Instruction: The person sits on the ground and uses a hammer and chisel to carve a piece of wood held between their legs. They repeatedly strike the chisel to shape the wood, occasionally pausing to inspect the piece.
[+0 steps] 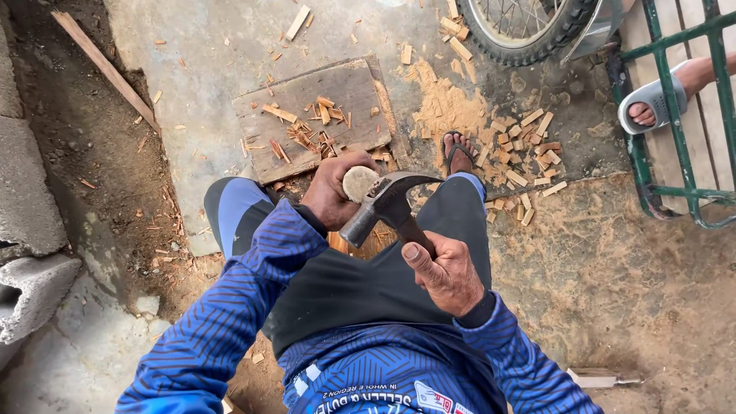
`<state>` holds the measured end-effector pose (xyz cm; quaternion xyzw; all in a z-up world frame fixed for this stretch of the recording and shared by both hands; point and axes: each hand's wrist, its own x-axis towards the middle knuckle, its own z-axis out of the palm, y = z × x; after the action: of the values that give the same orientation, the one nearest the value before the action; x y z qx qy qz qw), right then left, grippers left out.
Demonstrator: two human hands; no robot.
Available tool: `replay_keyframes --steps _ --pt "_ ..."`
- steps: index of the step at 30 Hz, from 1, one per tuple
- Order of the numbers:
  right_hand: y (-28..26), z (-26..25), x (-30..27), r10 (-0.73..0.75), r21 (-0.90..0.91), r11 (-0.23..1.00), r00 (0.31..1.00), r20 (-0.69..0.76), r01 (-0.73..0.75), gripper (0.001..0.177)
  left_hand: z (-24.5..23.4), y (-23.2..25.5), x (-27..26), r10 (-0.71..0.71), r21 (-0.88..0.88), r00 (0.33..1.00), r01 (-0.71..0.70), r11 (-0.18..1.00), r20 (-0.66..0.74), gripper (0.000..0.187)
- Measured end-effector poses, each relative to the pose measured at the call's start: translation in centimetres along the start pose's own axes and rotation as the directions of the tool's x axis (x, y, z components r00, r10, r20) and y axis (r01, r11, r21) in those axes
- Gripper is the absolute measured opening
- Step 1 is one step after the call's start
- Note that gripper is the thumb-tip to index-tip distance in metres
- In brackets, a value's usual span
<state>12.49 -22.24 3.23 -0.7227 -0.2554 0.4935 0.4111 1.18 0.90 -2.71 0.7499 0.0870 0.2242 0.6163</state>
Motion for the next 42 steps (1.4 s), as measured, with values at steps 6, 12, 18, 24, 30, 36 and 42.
replay_keyframes --steps 6,12,18,24,30,36,42 --pt "0.1 -0.2 -0.2 -0.006 0.017 1.000 1.000 0.008 0.005 0.067 -0.2 1.7 0.0 -0.052 -0.021 0.997 0.053 0.998 0.050 0.024" --pt "-0.7 -0.1 -0.2 -0.009 -0.002 1.000 1.000 0.006 0.009 0.067 -0.4 1.6 -0.1 -0.044 0.019 0.994 0.042 0.999 0.096 0.024" --pt "-1.9 0.0 -0.2 -0.113 -0.038 0.993 0.993 0.028 0.114 0.067 -0.4 1.9 -0.6 0.017 0.018 0.994 -0.019 1.000 0.104 0.031" --pt "-1.6 0.6 0.6 -0.027 -0.130 0.991 1.000 0.005 0.027 0.068 -0.2 1.3 -1.1 -0.287 -0.020 0.949 0.292 0.956 0.132 0.022" --pt "-1.6 0.5 1.3 -0.187 -0.330 0.930 0.982 -0.040 0.163 0.066 -0.5 2.9 -1.0 -0.476 -0.244 0.854 0.517 0.820 0.210 0.013" --pt "-2.0 1.2 0.2 -0.189 -0.255 0.951 0.982 -0.023 0.177 0.066 -0.7 2.4 -1.2 -0.514 -0.231 0.838 0.545 0.806 0.185 0.015" --pt "-1.9 1.3 -0.4 -0.183 -0.199 0.964 0.983 -0.002 0.179 0.066 -0.8 1.0 -1.7 -0.053 0.019 0.994 0.051 0.999 0.094 0.028"
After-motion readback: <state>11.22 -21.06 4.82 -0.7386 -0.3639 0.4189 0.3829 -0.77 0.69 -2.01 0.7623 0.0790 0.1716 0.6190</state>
